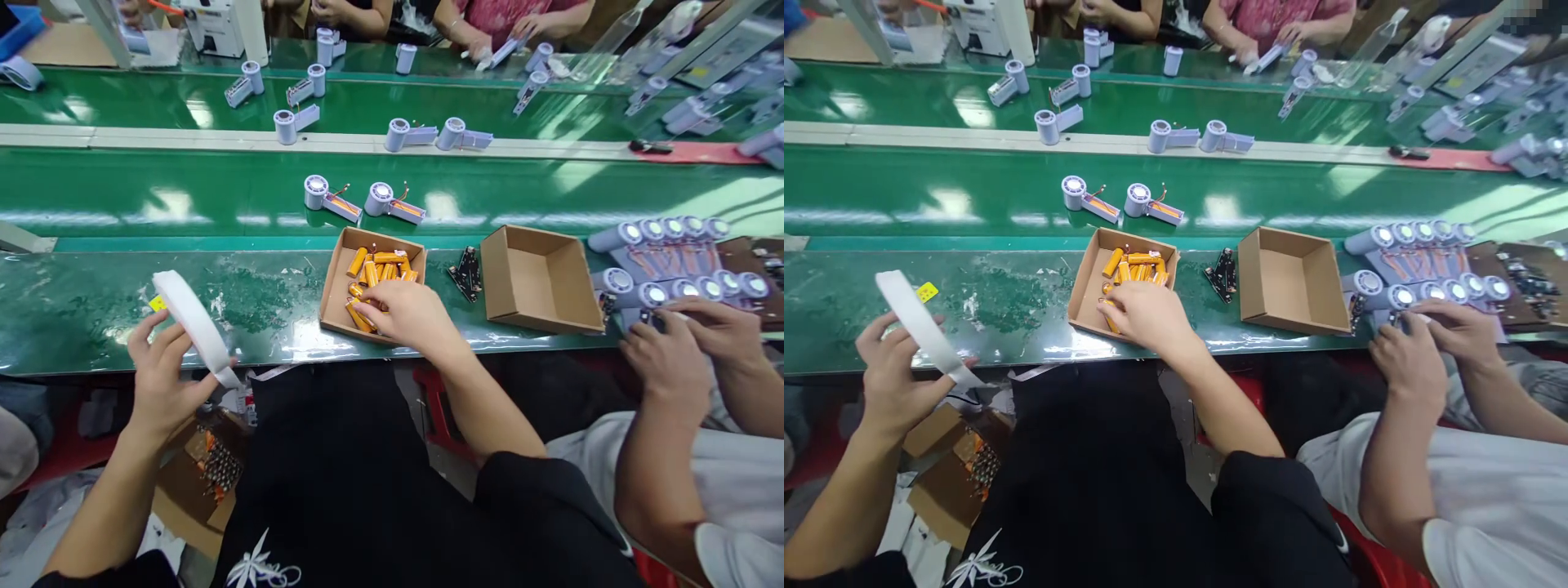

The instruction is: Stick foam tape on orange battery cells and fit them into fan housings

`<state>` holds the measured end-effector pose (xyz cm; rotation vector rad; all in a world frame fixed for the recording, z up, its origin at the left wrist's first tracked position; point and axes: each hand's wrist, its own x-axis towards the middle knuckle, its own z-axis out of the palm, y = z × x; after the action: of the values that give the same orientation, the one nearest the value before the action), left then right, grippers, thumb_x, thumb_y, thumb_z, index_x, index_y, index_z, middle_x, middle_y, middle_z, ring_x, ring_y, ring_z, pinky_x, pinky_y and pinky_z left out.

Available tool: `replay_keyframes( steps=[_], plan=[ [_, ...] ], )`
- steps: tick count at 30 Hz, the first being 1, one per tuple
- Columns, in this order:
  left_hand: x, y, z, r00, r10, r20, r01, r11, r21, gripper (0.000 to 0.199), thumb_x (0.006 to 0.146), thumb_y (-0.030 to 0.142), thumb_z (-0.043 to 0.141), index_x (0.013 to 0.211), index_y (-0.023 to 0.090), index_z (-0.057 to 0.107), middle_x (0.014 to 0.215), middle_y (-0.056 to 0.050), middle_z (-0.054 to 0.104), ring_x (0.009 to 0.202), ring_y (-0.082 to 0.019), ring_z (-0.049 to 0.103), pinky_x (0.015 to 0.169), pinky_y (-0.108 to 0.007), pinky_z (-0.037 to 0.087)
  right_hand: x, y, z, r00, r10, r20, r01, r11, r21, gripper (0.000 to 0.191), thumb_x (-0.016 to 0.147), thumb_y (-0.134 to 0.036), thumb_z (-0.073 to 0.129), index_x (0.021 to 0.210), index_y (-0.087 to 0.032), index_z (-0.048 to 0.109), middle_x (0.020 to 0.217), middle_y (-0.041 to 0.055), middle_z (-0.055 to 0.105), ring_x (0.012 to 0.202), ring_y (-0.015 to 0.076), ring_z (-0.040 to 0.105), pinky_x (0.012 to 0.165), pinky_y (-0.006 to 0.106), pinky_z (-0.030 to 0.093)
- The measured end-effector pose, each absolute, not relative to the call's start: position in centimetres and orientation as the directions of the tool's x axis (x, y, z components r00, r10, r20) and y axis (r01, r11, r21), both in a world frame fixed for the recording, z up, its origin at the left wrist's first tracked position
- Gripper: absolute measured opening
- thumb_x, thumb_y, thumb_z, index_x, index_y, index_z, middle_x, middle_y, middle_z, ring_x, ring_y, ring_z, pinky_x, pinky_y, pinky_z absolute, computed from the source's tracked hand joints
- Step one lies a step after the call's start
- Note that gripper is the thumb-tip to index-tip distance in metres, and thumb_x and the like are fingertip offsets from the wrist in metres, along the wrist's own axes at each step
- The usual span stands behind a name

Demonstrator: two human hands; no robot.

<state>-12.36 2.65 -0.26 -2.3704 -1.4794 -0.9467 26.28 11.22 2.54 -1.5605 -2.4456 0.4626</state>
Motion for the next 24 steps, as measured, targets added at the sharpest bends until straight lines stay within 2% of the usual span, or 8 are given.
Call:
replay_keyframes(
  steps=[3,5,7,9,12,14,19,24],
  plan=[
    [-10.1,3.6,-0.5,0.362,0.72,0.593,0.825,-0.543,0.156,0.045,0.091,0.026,0.082,0.131,0.024,0.061,0.125,-0.012,0.072,0.145,-0.046,0.051,0.112,-0.07,0.05,25.9,13.7,3.4,-0.346,0.906,-0.244,0.938,0.33,-0.105,0.046,0.1,-0.06,0.072,0.106,-0.016,0.085,0.107,0.0201,0.082,0.101,0.0402,0.078,0.082,0.044,0.059],
    [-8.7,4.1,-0.6,0.398,0.694,0.6,0.801,-0.581,0.141,0.045,0.089,0.021,0.078,0.131,0.024,0.061,0.125,-0.012,0.072,0.143,-0.044,0.052,0.112,-0.066,0.051,25.2,14.4,3.0,-0.356,0.88,-0.316,0.932,0.357,-0.056,0.041,0.099,-0.052,0.074,0.107,-0.014,0.085,0.104,0.0225,0.081,0.1,0.0409,0.078,0.082,0.045,0.059],
    [-7.5,4.2,-0.6,0.444,0.675,0.589,0.779,-0.615,0.118,0.044,0.088,0.016,0.075,0.129,0.023,0.062,0.124,-0.012,0.073,0.14,-0.043,0.055,0.113,-0.063,0.05,25.2,14.4,2.4,-0.422,0.861,-0.285,0.906,0.389,-0.167,0.031,0.101,-0.042,0.071,0.107,-0.015,0.085,0.102,0.0196,0.082,0.099,0.037,0.078,0.084,0.042,0.058],
    [-6.9,3.9,-0.6,0.492,0.671,0.555,0.767,-0.635,0.089,0.043,0.087,0.013,0.072,0.128,0.022,0.064,0.122,-0.013,0.074,0.137,-0.042,0.056,0.111,-0.06,0.052,25.9,14.0,1.7,-0.492,0.857,-0.154,0.819,0.395,-0.416,0.029,0.103,-0.039,0.067,0.112,-0.018,0.085,0.105,0.0145,0.083,0.099,0.0323,0.077,0.088,0.041,0.058],
    [-6.5,3.2,-0.5,0.526,0.687,0.502,0.764,-0.641,0.076,0.044,0.087,0.01,0.07,0.129,0.02,0.067,0.12,-0.013,0.075,0.134,-0.041,0.055,0.105,-0.056,0.055,27.4,13.2,1.0,-0.491,0.867,0.082,0.505,0.36,-0.785,0.037,0.103,-0.041,0.066,0.132,-0.02,0.077,0.123,0.0107,0.081,0.101,0.0272,0.077,0.093,0.04,0.06],
    [-6.3,3.0,-0.4,0.535,0.696,0.479,0.763,-0.641,0.079,0.045,0.087,0.01,0.07,0.131,0.019,0.067,0.12,-0.014,0.075,0.133,-0.041,0.055,0.103,-0.055,0.056,27.9,12.8,0.7,-0.495,0.861,0.118,0.272,0.283,-0.92,0.047,0.102,-0.046,0.067,0.143,-0.022,0.069,0.124,0.0098,0.079,0.096,0.0242,0.078,0.089,0.039,0.063],
    [-5.4,3.3,-0.3,0.56,0.715,0.419,0.762,-0.643,0.079,0.047,0.087,0.009,0.071,0.133,0.017,0.066,0.124,-0.015,0.075,0.132,-0.04,0.054,0.106,-0.056,0.056,27.5,12.3,0.8,-0.474,0.876,0.088,-0.068,0.063,-0.996,0.056,0.095,-0.062,0.078,0.135,-0.026,0.063,0.114,0.0065,0.077,0.095,0.0228,0.08,0.087,0.039,0.068],
    [-4.5,3.3,0.0,0.618,0.686,0.383,0.731,-0.681,0.04,0.047,0.089,0.012,0.074,0.135,0.016,0.066,0.129,-0.015,0.075,0.13,-0.04,0.055,0.107,-0.057,0.054,26.8,10.6,1.6,-0.398,0.913,0.093,-0.139,0.04,-0.99,0.054,0.089,-0.068,0.083,0.117,-0.027,0.063,0.114,0.0064,0.078,0.109,0.0276,0.081,0.095,0.045,0.069]
  ],
)
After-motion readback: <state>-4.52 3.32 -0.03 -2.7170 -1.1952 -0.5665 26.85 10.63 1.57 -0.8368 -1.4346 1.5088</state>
